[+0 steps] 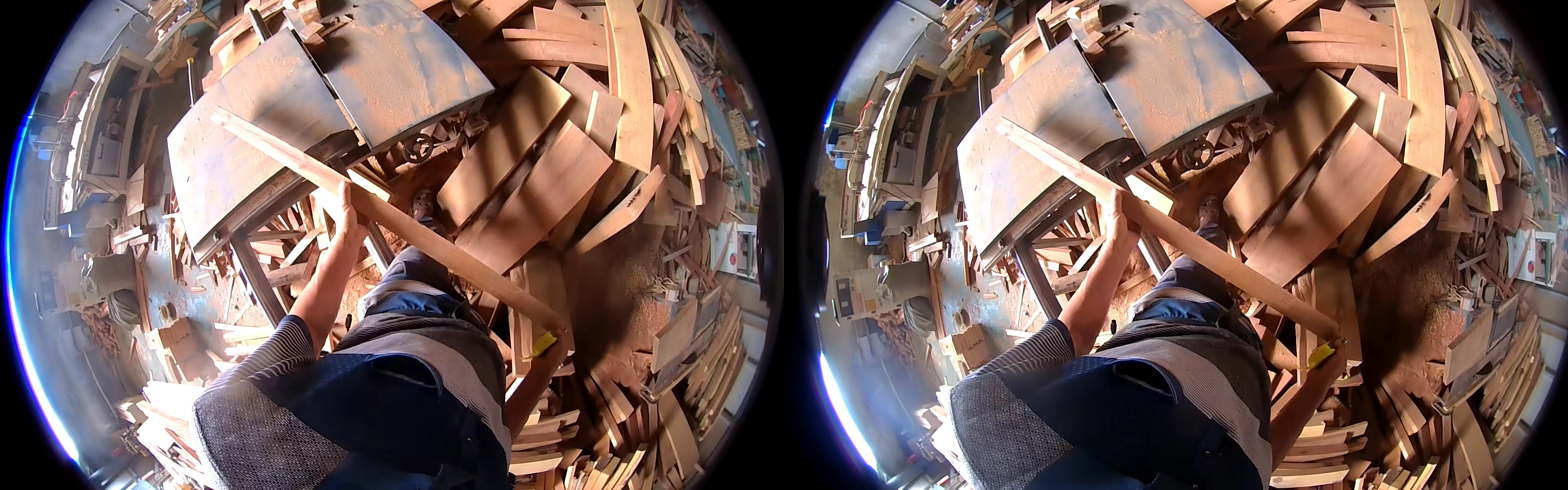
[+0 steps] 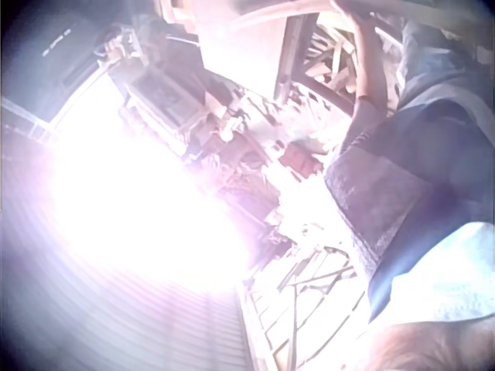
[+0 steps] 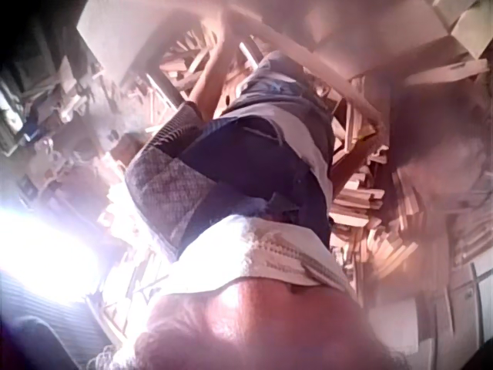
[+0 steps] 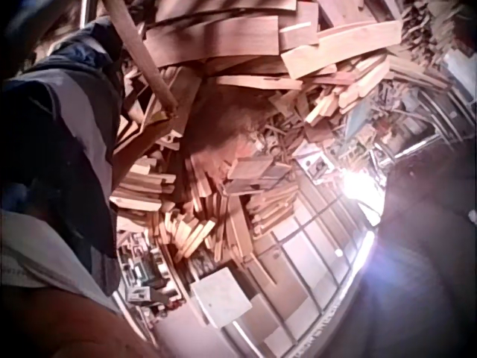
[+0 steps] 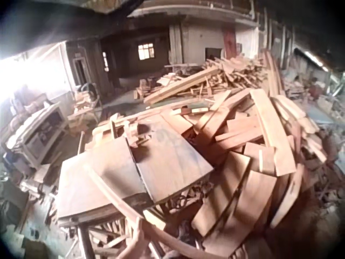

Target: The person measures wood planks using a tape measure in a woodworking shop, handling various planks one at a time and extending the tape measure across their length.

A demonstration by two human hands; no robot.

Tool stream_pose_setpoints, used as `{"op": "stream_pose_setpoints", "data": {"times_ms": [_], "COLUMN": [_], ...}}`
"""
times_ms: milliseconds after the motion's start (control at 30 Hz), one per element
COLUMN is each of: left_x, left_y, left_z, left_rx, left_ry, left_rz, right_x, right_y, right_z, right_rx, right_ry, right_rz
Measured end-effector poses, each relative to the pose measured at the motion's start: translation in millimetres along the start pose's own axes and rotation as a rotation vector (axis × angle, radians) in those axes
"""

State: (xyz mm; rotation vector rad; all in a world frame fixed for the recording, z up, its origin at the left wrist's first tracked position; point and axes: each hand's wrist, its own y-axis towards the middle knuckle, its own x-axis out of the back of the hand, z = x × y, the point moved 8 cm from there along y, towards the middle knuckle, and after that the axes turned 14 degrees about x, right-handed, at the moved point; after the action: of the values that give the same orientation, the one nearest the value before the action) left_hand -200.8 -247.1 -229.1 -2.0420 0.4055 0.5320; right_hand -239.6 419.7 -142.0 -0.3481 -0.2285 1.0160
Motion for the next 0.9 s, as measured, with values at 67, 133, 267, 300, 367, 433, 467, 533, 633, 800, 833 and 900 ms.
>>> {"op": "stream_pose_setpoints", "data": {"times_ms": [67, 133, 267, 300, 367, 433, 467, 533, 633, 800, 833, 900], "left_x": [-6, -6, -1, 0, 5, 6, 4, -3, -14, -19, -20, -18], "left_y": [-7, -10, -11, -12, -10, -9, -9, -13, -28, -28, -30, -33], "left_z": [2, 3, 2, 3, -1, -4, -3, -4, -7, -9, -10, -9], "left_rx": [0.003, 0.020, 0.038, 0.041, 0.026, 0.002, 0.002, -0.002, -0.036, -0.055, -0.071, -0.059], "left_ry": [0.006, 0.020, 0.082, 0.087, 0.097, 0.110, 0.111, 0.110, 0.119, 0.104, 0.124, 0.137], "left_rz": [0.046, 0.079, 0.070, 0.053, 0.039, 0.050, 0.043, 0.023, -0.028, 0.040, 0.071, 0.072], "right_x": [4, 10, 17, 23, 14, 10, 15, 19, 12, 20, 19, 15], "right_y": [-16, -26, -45, -46, -54, -64, -61, -56, -59, -41, -42, -46], "right_z": [-7, -13, -25, -33, -30, -24, -30, -41, -30, -39, -36, -34], "right_rx": [-0.061, -0.045, -0.056, -0.060, -0.061, -0.049, -0.069, -0.113, -0.087, -0.088, -0.104, -0.138], "right_ry": [-0.017, -0.011, 0.075, 0.079, 0.078, 0.070, 0.075, 0.082, 0.012, -0.004, -0.014, -0.034], "right_rz": [-0.046, -0.059, -0.091, -0.068, -0.056, -0.093, -0.085, -0.061, -0.021, 0.005, 0.000, -0.009]}}
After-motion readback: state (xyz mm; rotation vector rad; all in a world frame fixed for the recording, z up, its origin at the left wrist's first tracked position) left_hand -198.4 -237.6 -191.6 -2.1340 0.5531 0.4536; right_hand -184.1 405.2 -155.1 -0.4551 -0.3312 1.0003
